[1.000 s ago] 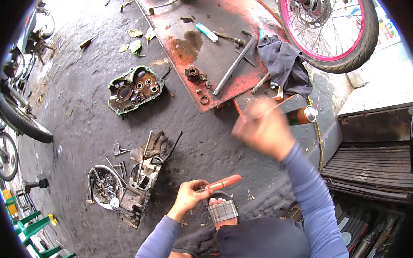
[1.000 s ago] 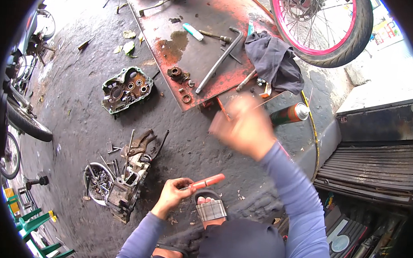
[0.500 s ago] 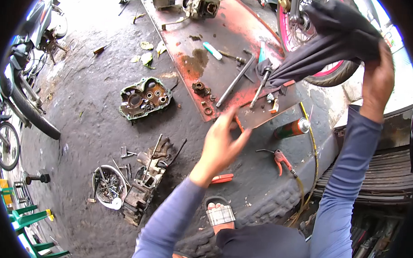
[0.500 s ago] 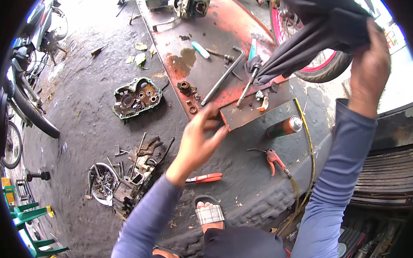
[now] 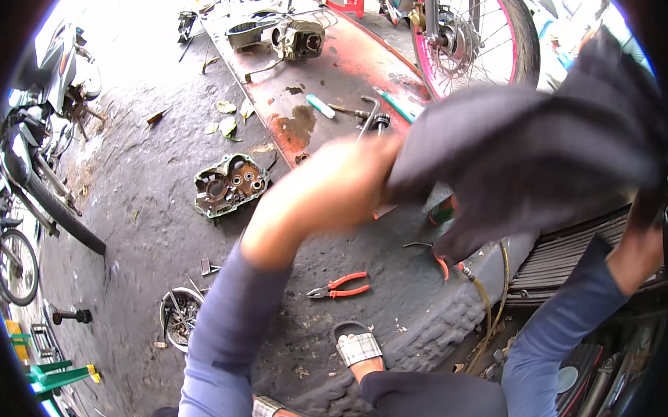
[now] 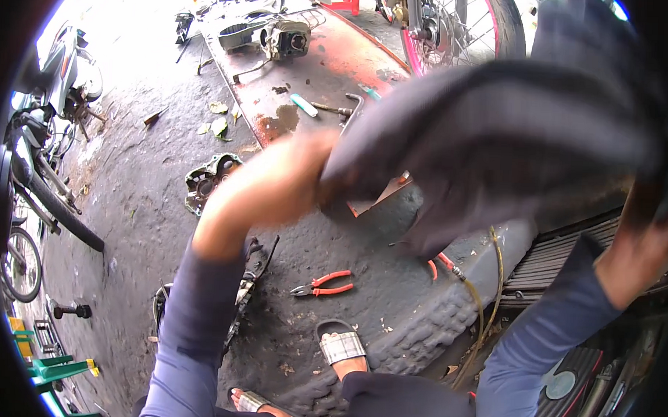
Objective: Repairing and assembling motorcycle engine components using various hand tools and cleaning agents.
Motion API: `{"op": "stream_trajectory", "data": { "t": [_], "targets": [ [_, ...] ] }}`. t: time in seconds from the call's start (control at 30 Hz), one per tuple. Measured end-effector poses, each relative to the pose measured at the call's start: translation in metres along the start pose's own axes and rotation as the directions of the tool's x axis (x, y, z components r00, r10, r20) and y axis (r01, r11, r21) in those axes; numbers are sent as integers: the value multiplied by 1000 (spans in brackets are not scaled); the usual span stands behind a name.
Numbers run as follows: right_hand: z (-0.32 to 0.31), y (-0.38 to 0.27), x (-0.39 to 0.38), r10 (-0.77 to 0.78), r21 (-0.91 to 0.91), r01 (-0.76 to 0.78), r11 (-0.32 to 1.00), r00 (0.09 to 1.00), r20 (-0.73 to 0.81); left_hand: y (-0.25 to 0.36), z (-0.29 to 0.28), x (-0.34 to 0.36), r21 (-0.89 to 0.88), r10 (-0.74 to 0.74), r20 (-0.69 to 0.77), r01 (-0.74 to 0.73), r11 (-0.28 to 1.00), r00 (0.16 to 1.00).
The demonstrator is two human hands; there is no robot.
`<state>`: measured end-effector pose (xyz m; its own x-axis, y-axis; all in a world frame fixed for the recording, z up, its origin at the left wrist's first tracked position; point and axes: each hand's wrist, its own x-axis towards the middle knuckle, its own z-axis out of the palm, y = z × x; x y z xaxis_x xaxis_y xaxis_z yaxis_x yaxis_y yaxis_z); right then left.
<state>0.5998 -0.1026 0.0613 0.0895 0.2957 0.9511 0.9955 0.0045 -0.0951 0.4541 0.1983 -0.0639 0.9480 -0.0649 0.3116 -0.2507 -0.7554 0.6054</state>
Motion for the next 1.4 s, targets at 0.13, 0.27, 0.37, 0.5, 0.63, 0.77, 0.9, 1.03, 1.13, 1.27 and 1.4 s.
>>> {"op": "stream_trajectory", "data": {
  "t": [0.13, 0.27, 0.37, 0.5, 0.63, 0.77, 0.9, 1.03, 1.13, 1.27, 1.4],
  "targets": [
    [-74, -5, -67, 889, 232, -862, 450, 408, -209, 13, 31, -107, -455, 197, 215, -81, 887, 956],
    [26, -27, -166, 908, 317, -948, 16, 146, 393, 12, 157, -152, -790, -162, 201, 258, 557, 966],
    [62, -37, -213, 896, 461, -886, -42, 171, 409, 25, 267, -174, -798, -196, 523, 558, 227, 829],
    [21, -50, -325, 990, 740, -661, -122, -135, 42, 49, 273, -185, -686, -717, 394, 703, 186, 575],
    [46, -144, -423, 694, 212, -737, -642, -440, 570, 32, 259, -195, -292, -744, 135, 744, 601, 655],
    [116, -146, -453, 333, 46, -440, -897, -602, 726, 56, 243, -197, -328, -501, 112, 508, 797, 858],
    [189, -116, -456, 286, 121, -603, -789, -186, 940, 63, 220, -201, -460, -466, 132, 471, 753, 875],
    [213, -88, -402, 152, 0, -821, 571, 105, 983, 50, 232, -230, -729, -676, 77, 504, 463, 733],
    [220, -93, -413, 119, 2, -839, 545, 79, 990, 40, 241, -258, -755, -491, 308, 524, 395, 815],
    [216, -93, -408, 104, -15, -846, 533, 47, 994, 33, 230, -262, -768, -490, 420, 587, 256, 764],
    [204, -78, -399, 103, -55, -829, 557, 3, 995, 2, 224, -252, -658, -911, -45, 674, 336, 411]
  ]
}}
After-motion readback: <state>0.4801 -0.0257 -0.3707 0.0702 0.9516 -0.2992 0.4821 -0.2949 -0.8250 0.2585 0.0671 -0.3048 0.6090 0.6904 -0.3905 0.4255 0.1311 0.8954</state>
